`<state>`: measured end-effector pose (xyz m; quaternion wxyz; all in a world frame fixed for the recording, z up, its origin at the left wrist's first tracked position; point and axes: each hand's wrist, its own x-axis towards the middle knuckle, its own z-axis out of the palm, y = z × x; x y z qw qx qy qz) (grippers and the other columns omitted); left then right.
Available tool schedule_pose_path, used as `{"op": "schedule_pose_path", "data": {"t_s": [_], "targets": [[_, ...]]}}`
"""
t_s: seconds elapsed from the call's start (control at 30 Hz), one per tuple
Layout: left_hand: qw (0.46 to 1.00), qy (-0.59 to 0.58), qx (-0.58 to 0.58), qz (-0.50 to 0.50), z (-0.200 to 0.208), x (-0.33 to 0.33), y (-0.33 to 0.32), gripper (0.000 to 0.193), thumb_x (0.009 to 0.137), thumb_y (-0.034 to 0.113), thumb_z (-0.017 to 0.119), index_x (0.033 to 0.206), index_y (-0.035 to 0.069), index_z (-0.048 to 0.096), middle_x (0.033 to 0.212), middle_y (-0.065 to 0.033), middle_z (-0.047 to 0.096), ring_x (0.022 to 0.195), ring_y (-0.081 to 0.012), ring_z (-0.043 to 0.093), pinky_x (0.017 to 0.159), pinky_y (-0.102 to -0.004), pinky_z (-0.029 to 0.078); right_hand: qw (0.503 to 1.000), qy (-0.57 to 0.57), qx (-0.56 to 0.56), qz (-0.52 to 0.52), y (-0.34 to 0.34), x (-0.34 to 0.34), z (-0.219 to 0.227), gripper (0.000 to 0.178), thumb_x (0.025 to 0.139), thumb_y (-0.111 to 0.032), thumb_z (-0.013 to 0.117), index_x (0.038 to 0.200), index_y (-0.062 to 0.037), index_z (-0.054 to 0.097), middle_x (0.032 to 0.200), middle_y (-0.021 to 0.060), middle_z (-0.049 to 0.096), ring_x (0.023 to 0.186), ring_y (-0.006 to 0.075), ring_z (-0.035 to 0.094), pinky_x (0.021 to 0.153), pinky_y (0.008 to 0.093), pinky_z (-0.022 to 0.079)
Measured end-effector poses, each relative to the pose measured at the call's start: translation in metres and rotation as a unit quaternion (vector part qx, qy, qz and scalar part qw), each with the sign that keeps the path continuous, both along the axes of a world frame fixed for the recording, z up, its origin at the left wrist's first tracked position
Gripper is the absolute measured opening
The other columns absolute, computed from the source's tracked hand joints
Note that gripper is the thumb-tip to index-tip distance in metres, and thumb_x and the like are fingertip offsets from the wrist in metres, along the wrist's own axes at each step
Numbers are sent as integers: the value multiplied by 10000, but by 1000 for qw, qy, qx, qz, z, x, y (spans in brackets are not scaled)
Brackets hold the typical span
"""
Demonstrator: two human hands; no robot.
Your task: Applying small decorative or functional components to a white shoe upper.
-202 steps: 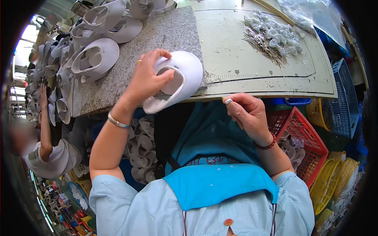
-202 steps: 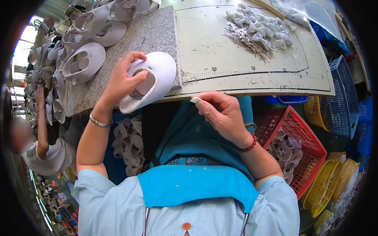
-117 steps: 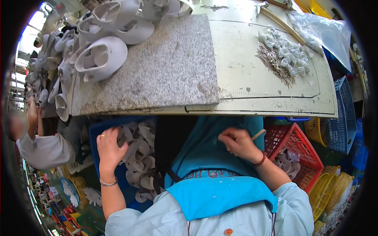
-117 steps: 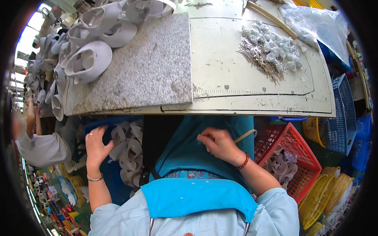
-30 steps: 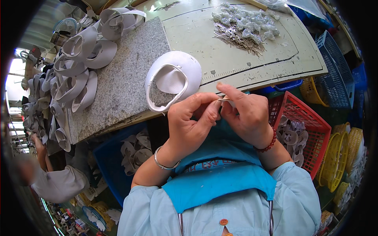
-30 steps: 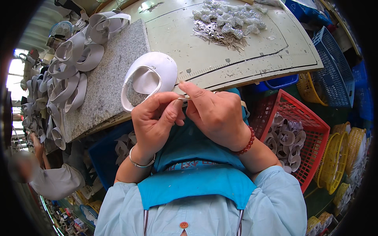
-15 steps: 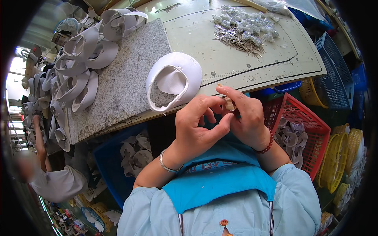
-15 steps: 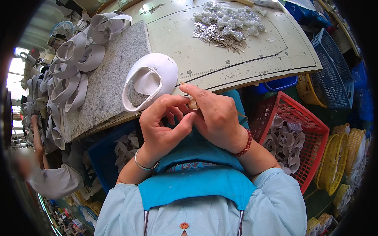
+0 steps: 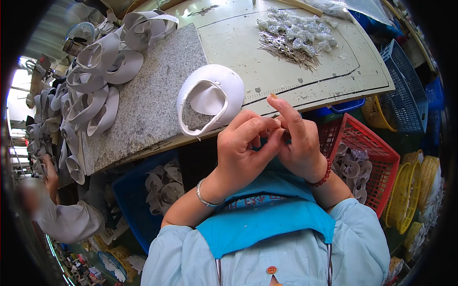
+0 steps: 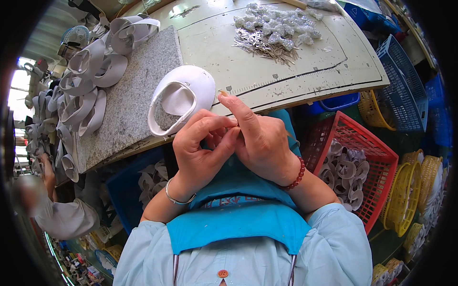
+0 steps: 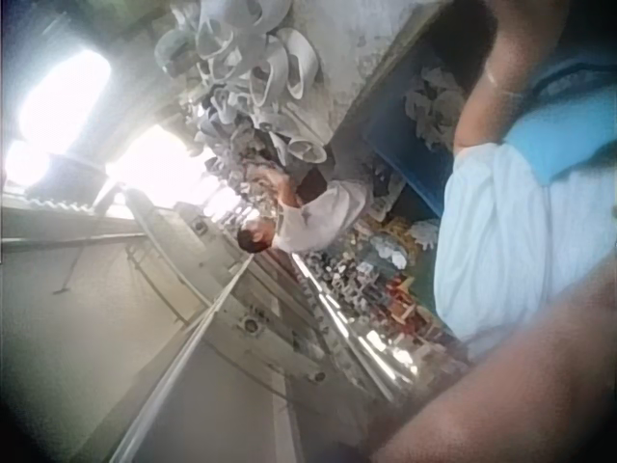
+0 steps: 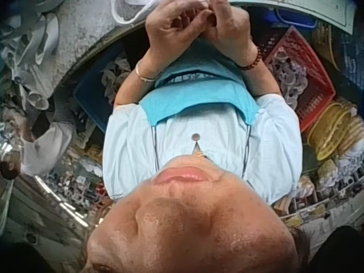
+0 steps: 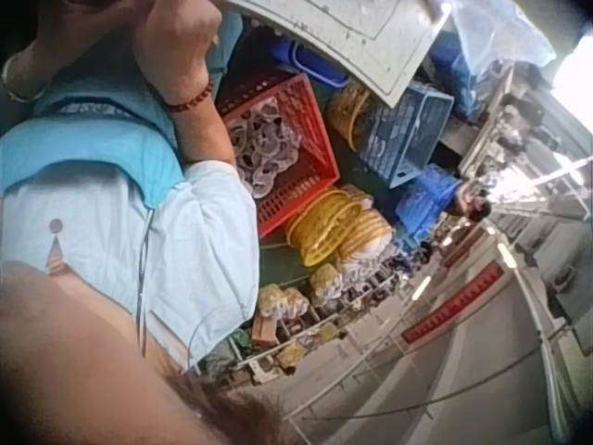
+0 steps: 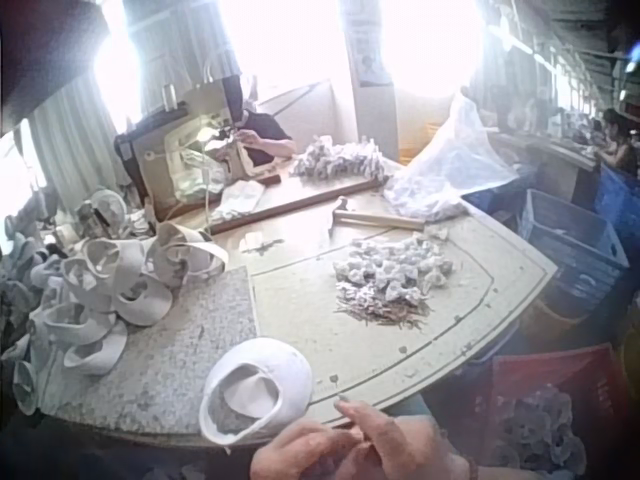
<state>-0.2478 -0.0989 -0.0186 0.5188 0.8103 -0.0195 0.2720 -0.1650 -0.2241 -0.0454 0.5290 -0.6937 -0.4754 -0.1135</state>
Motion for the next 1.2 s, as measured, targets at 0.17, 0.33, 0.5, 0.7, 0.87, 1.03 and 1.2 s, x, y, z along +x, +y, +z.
{"op": "schedule_pose_path", "data": {"t_s": [0.17, 0.33, 0.5, 0.7, 0.87, 1.03, 1.2], "targets": [[1000, -20, -13, 7, -6, 2, 4, 106, 838, 42, 679, 943, 32, 664, 806, -40, 588, 590, -72, 507, 493, -206, 398, 998, 57, -37, 17, -10, -1, 9, 541, 810, -1, 671, 1323, -20, 501, 780, 123, 671, 607, 226, 657, 532, 314, 503], [998, -1, -62, -4, -8, 2, 2, 105, 834, 39, 670, 939, 37, 662, 862, -42, 594, 611, -70, 516, 490, -206, 389, 994, 103, -33, 22, -14, 3, 4, 518, 833, -1, 671, 1321, -11, 499, 757, 100, 656, 550, 154, 611, 503, 265, 467], [991, 55, -116, -39, -7, -9, 5, 309, 821, -36, 587, 1124, 20, 616, 1074, -77, 573, 730, -46, 533, 581, -171, 443, 968, 233, 59, 70, -12, -6, 12, 595, 778, 93, 592, 1352, 10, 463, 1016, 64, 594, 562, 20, 417, 508, 169, 361], [998, 4, -26, -56, -15, -2, -7, 433, 751, 30, 684, 1178, 88, 634, 1098, -95, 589, 706, -136, 610, 566, -269, 488, 924, 363, 53, 109, -20, -13, 18, 962, 878, -598, 564, 1501, 9, 153, 1273, 194, 493, 884, 129, 585, 776, 260, 464], [992, -28, 113, -51, -7, -5, -8, 377, 745, 92, 717, 1119, 102, 666, 994, -82, 615, 720, -222, 660, 575, -331, 524, 930, 345, 41, 118, -14, -15, 14, 1019, 859, -688, 514, 1509, -4, 129, 1322, 238, 489, 1134, 237, 534, 944, 331, 436], [986, -49, 146, -66, -12, -3, -1, 209, 760, 137, 719, 957, 79, 682, 864, -40, 612, 673, -225, 650, 544, -332, 515, 917, 375, 13, 136, -14, -16, 18, 1032, 855, -699, 511, 1508, -2, 121, 1307, 229, 514, 1002, 189, 571, 827, 280, 469], [986, -72, 152, -6, -12, -4, 8, 197, 741, 81, 723, 929, 49, 674, 838, -58, 626, 649, -224, 647, 527, -327, 509, 908, 400, 30, 123, -25, -13, 13, 928, 890, -597, 563, 1486, 9, 192, 1275, 190, 540, 645, 40, 483, 567, 170, 398]]}}
